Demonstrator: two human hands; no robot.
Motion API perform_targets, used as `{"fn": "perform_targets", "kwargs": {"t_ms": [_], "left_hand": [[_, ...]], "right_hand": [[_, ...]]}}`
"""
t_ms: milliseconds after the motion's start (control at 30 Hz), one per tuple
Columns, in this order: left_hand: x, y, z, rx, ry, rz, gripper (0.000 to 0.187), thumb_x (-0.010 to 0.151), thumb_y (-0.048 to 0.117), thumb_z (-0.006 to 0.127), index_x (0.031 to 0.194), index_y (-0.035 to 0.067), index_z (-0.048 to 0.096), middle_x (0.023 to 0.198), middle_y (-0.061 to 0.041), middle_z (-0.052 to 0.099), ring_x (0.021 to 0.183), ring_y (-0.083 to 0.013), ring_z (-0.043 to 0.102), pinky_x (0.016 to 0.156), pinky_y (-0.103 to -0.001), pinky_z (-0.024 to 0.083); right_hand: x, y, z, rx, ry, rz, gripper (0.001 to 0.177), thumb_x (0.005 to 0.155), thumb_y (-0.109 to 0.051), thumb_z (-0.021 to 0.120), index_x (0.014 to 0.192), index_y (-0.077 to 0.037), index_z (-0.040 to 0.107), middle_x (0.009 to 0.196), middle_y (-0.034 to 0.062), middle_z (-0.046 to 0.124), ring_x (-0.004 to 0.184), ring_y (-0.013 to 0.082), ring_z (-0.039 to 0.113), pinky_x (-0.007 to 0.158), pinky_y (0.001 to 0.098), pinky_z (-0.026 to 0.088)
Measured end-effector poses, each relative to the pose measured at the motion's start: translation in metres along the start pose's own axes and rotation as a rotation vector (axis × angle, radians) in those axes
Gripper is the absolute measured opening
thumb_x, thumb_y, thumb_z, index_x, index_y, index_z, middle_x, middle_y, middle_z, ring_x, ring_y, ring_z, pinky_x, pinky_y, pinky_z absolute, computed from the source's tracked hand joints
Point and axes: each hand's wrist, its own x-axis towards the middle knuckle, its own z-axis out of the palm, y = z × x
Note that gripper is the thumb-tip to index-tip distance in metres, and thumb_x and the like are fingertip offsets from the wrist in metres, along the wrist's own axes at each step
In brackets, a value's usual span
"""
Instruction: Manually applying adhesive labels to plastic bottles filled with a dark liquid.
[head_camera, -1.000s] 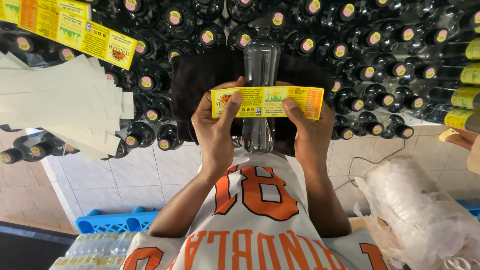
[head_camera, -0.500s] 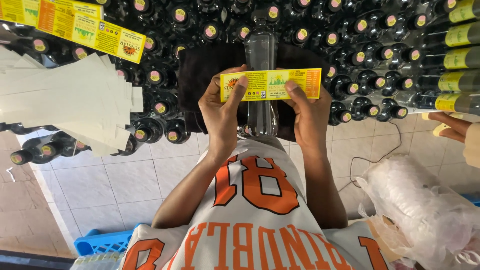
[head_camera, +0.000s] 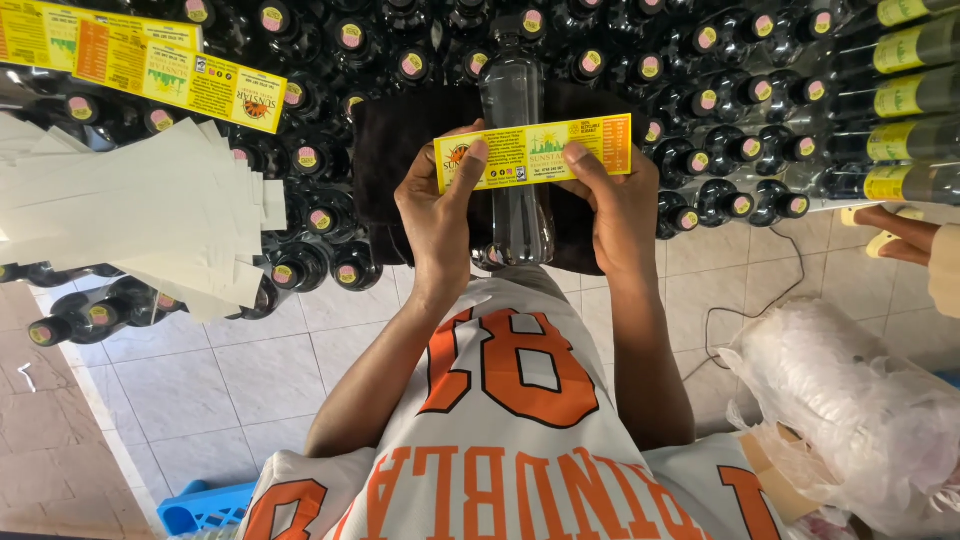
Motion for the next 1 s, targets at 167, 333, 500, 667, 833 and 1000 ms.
{"fn": "perform_targets", "kwargs": {"t_ms": [167, 333, 500, 667, 833, 1000], "left_hand": [[0.0, 0.001, -0.001, -0.012, 0.005, -0.014, 0.028, 0.097, 0.033, 0.088, 0.105, 0.009, 0.077, 0.121, -0.014, 0.082, 0.121, -0.0283, 0.075, 0.111, -0.049, 0.053], [0.001, 0.004, -0.002, 0.003, -0.009, -0.011, 0.027, 0.098, 0.033, 0.087, 0.104, 0.009, 0.077, 0.118, -0.013, 0.082, 0.12, -0.0243, 0.074, 0.115, -0.052, 0.051], [0.001, 0.005, -0.002, -0.003, -0.003, -0.017, 0.027, 0.097, 0.033, 0.088, 0.103, 0.009, 0.078, 0.117, -0.014, 0.083, 0.117, -0.0238, 0.075, 0.116, -0.054, 0.05], [0.003, 0.002, -0.002, -0.006, -0.001, -0.001, 0.026, 0.098, 0.031, 0.088, 0.105, 0.008, 0.078, 0.116, -0.014, 0.082, 0.116, -0.0245, 0.076, 0.115, -0.052, 0.051], [0.003, 0.001, -0.003, -0.004, -0.005, -0.003, 0.025, 0.097, 0.03, 0.089, 0.104, 0.008, 0.078, 0.115, -0.015, 0.083, 0.115, -0.0242, 0.076, 0.114, -0.051, 0.053], [0.002, 0.004, -0.003, 0.017, -0.012, -0.003, 0.025, 0.098, 0.031, 0.087, 0.103, 0.008, 0.077, 0.114, -0.015, 0.083, 0.111, -0.0222, 0.076, 0.113, -0.05, 0.053]], "right_hand": [[0.002, -0.001, 0.0, 0.013, -0.01, 0.014, 0.038, 0.092, -0.034, 0.093, 0.111, -0.007, 0.075, 0.106, 0.0128, 0.079, 0.106, 0.0288, 0.082, 0.091, 0.0418, 0.073], [0.003, 0.005, -0.004, 0.028, -0.013, 0.011, 0.037, 0.093, -0.032, 0.093, 0.111, -0.005, 0.075, 0.107, 0.015, 0.079, 0.107, 0.0317, 0.082, 0.092, 0.045, 0.073], [0.004, 0.007, -0.004, 0.037, -0.017, 0.014, 0.037, 0.093, -0.032, 0.093, 0.112, -0.005, 0.075, 0.108, 0.0157, 0.08, 0.106, 0.0313, 0.082, 0.092, 0.0457, 0.073], [0.004, 0.004, -0.003, 0.044, -0.028, 0.008, 0.034, 0.095, -0.028, 0.091, 0.113, -0.005, 0.075, 0.109, 0.015, 0.08, 0.108, 0.0314, 0.081, 0.093, 0.0456, 0.073], [0.004, 0.007, -0.006, 0.036, -0.026, 0.013, 0.033, 0.095, -0.028, 0.091, 0.113, -0.006, 0.076, 0.109, 0.0145, 0.08, 0.107, 0.0297, 0.081, 0.093, 0.0448, 0.073], [0.004, 0.009, -0.006, 0.034, -0.016, 0.008, 0.034, 0.094, -0.028, 0.092, 0.114, -0.005, 0.076, 0.109, 0.0158, 0.08, 0.107, 0.0321, 0.082, 0.093, 0.0464, 0.073]]}}
